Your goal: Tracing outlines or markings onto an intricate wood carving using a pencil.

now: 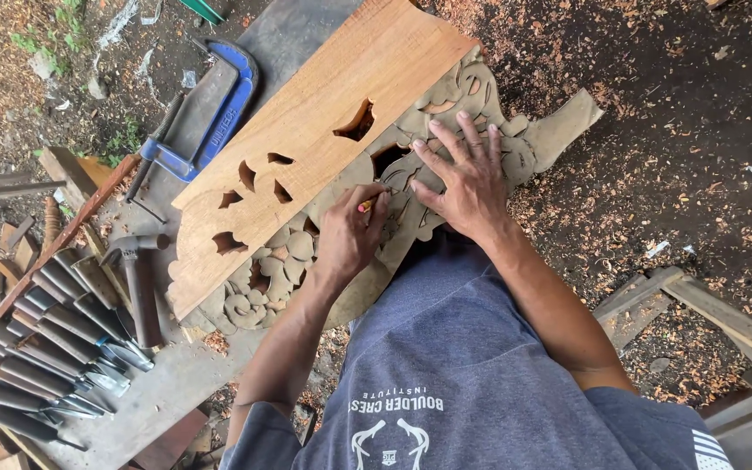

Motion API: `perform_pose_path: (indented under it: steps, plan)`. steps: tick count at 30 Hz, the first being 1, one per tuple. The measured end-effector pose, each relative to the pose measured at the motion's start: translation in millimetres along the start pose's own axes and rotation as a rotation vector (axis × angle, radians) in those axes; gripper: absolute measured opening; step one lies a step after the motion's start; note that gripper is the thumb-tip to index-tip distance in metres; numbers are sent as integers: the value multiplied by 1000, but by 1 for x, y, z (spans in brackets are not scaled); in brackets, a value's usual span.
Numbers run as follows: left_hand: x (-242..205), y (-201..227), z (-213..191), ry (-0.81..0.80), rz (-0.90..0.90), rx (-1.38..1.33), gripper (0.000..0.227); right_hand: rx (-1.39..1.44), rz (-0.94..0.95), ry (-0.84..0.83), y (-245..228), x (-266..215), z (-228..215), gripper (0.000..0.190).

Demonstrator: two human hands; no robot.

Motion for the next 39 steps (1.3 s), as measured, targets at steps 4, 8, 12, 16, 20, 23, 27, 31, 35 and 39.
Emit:
perform_pose_path:
  steps: [4, 8, 12, 16, 20, 23, 27, 31, 35, 39]
  plan:
    - [-2, 0, 3, -14, -1, 75, 15, 9, 5, -17, -1, 0, -3, 56]
    - [4, 5, -5, -8, 41, 3, 15, -1, 5, -34, -1, 0, -3, 59]
    - [12, -18, -6, -221, -329, -41, 21, 37, 1, -50, 3, -2, 3, 62]
    - [13, -75, -21, 188, -311, -455, 24, 12, -1, -43, 4, -1, 6, 62]
    - [10, -83, -33, 505, -200, -562, 23, 6, -8, -17, 0, -3, 1, 64]
    - [-2, -88, -16, 570, -212, -450, 22, -19, -23, 23, 3, -4, 7, 61]
    - [-14, -82, -11, 661, -106, -454, 20, -25, -19, 25, 1, -4, 6, 62]
    - [-13, -55, -6, 307, -32, -359, 20, -2, -9, 20, 0, -4, 6, 62]
    - [-11, -60, 4, 305, -151, -510, 25, -9, -7, 19, -2, -3, 1, 62]
    - [-1, -50, 1, 303, -166, -408, 24, 3, 11, 9, -2, 1, 2, 64]
Point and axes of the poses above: each hand's wrist, its own x-axis towards the middle knuckle, its own z-axis out of the palm, y = z × x, the point moved 2 cm from there along x, towards the middle knuckle, and after that the axes turned 8 degrees about z, right-handed, at the moved point
